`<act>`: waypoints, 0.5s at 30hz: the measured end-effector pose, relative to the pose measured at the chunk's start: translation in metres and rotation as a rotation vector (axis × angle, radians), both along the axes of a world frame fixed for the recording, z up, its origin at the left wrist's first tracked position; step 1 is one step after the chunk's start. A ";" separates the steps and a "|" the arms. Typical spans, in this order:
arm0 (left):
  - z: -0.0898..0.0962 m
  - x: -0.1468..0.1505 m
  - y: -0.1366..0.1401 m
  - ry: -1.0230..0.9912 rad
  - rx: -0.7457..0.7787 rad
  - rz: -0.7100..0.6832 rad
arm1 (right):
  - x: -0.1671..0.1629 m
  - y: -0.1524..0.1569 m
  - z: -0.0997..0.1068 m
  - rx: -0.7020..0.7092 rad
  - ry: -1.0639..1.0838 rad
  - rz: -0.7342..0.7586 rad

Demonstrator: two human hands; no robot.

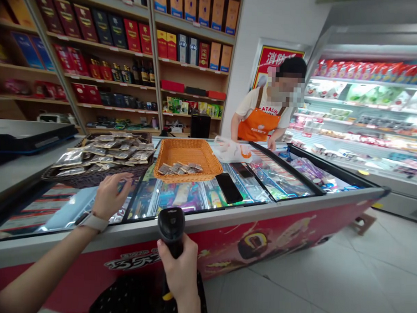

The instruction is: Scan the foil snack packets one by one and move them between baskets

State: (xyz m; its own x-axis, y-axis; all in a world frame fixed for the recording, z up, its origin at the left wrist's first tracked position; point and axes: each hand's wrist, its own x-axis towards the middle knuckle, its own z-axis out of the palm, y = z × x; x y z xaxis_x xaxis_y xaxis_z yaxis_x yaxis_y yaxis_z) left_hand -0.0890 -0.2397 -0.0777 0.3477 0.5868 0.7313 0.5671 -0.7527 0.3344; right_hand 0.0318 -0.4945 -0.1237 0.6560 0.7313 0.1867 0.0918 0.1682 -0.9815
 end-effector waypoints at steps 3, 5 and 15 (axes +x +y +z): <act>-0.004 0.000 0.003 0.001 0.007 0.006 | -0.003 0.002 0.001 0.003 -0.002 0.005; -0.004 0.001 0.005 0.013 0.004 -0.014 | -0.004 0.002 0.001 0.008 -0.006 0.009; -0.007 -0.002 0.012 -0.044 -0.131 -0.034 | 0.010 0.002 -0.011 -0.012 0.010 -0.057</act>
